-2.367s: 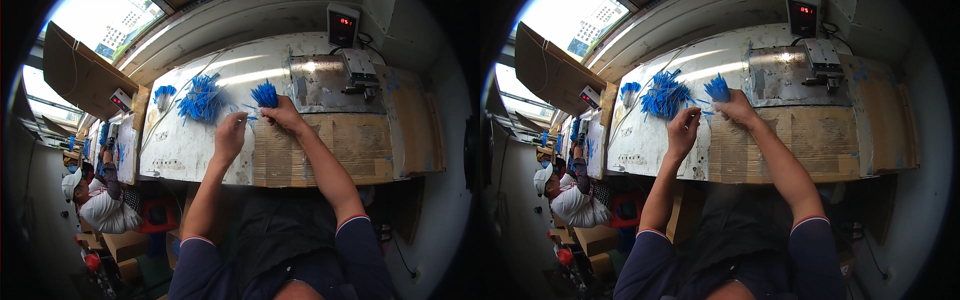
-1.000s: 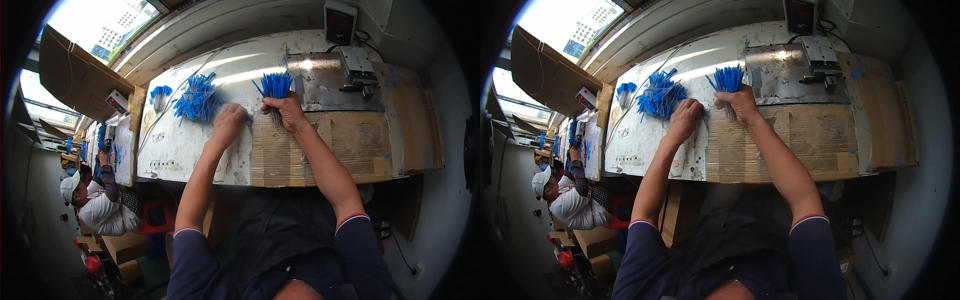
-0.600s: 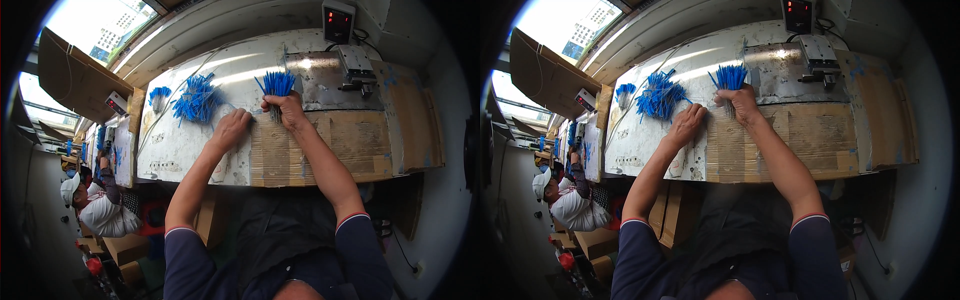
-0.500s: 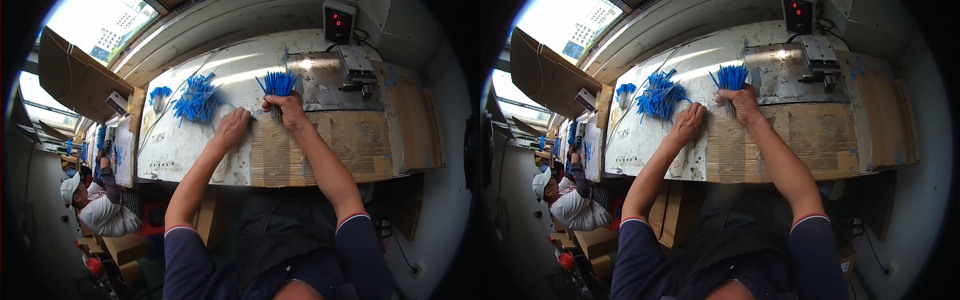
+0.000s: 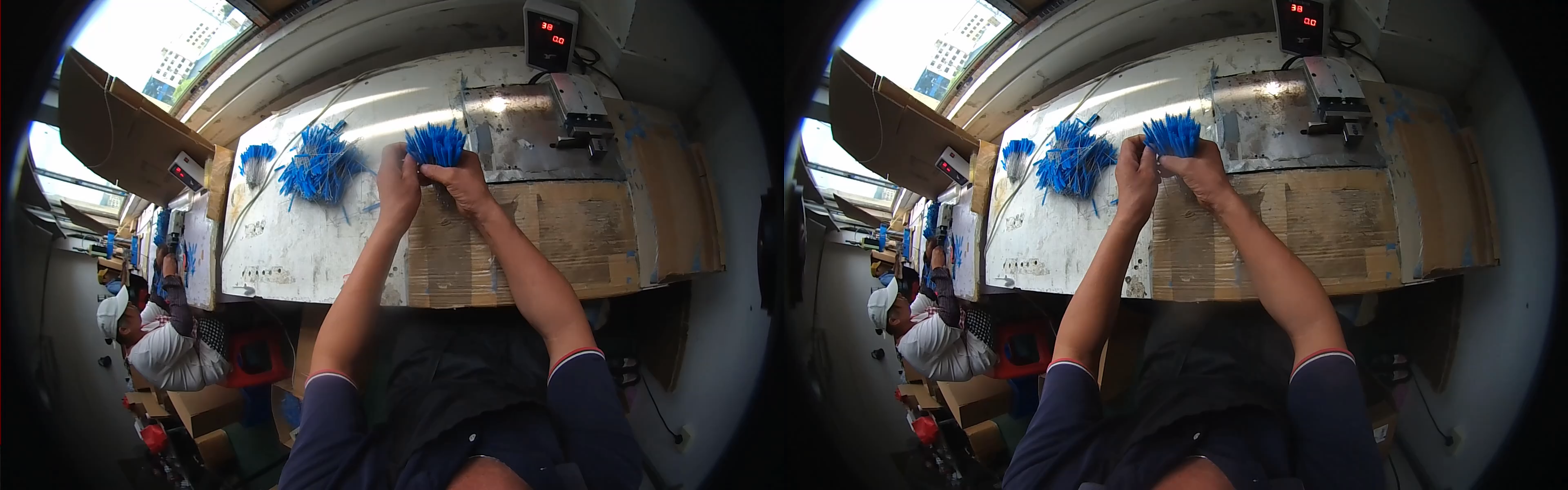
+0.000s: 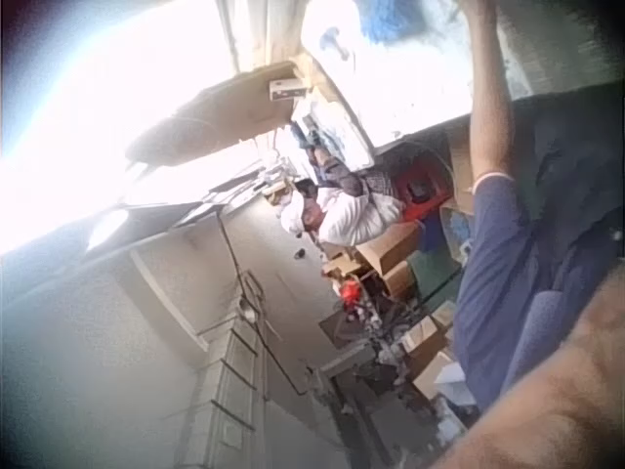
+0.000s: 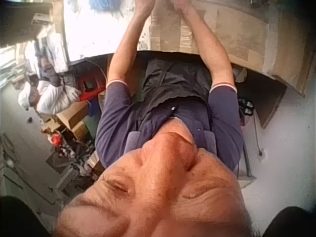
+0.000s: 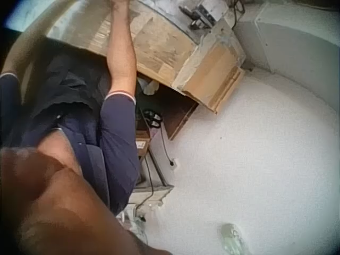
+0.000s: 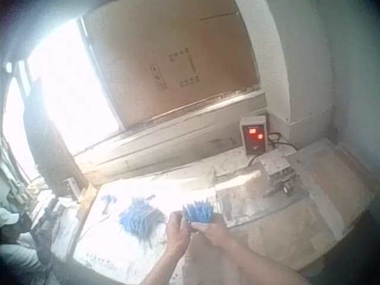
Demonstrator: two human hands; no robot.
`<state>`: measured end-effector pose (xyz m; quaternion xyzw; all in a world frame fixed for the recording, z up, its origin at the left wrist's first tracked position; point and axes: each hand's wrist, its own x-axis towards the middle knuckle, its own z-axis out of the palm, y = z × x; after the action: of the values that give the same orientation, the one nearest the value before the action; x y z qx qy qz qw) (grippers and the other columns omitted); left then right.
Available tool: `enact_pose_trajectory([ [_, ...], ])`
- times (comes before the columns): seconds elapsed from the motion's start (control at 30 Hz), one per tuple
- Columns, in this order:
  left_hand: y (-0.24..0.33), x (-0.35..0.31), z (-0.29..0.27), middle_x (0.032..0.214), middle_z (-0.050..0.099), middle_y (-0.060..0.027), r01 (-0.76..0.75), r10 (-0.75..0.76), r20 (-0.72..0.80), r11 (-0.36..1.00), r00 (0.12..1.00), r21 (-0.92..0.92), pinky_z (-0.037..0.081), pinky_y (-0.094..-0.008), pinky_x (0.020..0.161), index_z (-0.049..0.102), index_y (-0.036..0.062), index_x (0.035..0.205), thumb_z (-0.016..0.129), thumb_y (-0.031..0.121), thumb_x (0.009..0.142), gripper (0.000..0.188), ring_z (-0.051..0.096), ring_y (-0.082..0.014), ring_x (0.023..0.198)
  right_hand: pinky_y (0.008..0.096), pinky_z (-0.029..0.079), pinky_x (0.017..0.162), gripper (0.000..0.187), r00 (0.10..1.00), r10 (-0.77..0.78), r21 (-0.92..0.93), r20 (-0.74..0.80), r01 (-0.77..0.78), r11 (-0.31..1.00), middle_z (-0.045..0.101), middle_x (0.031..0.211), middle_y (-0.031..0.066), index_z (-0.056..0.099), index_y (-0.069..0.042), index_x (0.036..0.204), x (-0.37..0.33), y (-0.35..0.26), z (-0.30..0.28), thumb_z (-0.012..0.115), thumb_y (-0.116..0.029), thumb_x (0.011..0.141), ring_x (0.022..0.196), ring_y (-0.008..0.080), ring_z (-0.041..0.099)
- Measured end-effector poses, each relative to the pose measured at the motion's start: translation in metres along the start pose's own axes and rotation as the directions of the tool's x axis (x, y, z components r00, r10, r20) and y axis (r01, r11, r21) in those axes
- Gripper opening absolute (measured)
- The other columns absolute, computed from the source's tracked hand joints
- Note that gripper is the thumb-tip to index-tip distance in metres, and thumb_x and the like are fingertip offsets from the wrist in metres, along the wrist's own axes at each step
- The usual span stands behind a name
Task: Manually bundle and insert blue bristles into a mechanical clamp or fixture as part of a brush manufacturing process.
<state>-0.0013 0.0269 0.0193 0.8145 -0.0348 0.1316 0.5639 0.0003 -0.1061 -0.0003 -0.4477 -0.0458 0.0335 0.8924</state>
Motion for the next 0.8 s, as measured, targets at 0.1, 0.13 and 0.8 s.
enact_pose_trajectory([
  [0.1,0.012,-0.006,-0.001,0.092,0.061,-0.0039,0.107,-0.104,0.026,0.969,0.994,-0.224,0.047,-0.0247,0.063,0.057,-0.0013,0.118,0.052,0.008,0.104,0.018,0.055,-0.0076,0.073,0.0309,0.057,0.080,0.028,0.998,0.051,-0.007,0.032,-0.050,0.999,0.074,0.100,0.0098,0.072,0.003,0.109,0.000,-0.001,-0.002,0.071,-0.001,0.081,0.088,0.0156,0.070],
  [0.13,0.015,-0.006,-0.005,0.094,0.062,-0.0043,0.119,-0.098,0.090,0.958,0.991,-0.260,0.048,-0.0251,0.065,0.057,-0.0022,0.121,0.053,0.008,0.103,0.021,0.055,-0.0082,0.075,0.0307,0.057,0.079,0.026,0.997,0.053,-0.005,0.051,-0.053,0.999,0.074,0.100,0.0094,0.073,0.002,0.108,0.000,-0.002,-0.001,0.072,-0.002,0.082,0.088,0.0153,0.069],
  [0.8,-0.012,-0.025,-0.026,0.109,0.068,-0.0069,-0.095,0.090,0.056,0.992,0.994,0.088,0.053,-0.0272,0.076,0.063,0.0010,0.123,0.059,0.012,0.103,0.023,0.064,-0.0122,0.092,0.0308,0.055,0.087,0.032,0.961,0.129,-0.456,0.245,-0.003,0.890,0.075,0.104,0.0063,0.072,-0.001,0.113,-0.001,-0.011,-0.001,0.079,-0.019,0.088,0.095,0.0128,0.068],
])
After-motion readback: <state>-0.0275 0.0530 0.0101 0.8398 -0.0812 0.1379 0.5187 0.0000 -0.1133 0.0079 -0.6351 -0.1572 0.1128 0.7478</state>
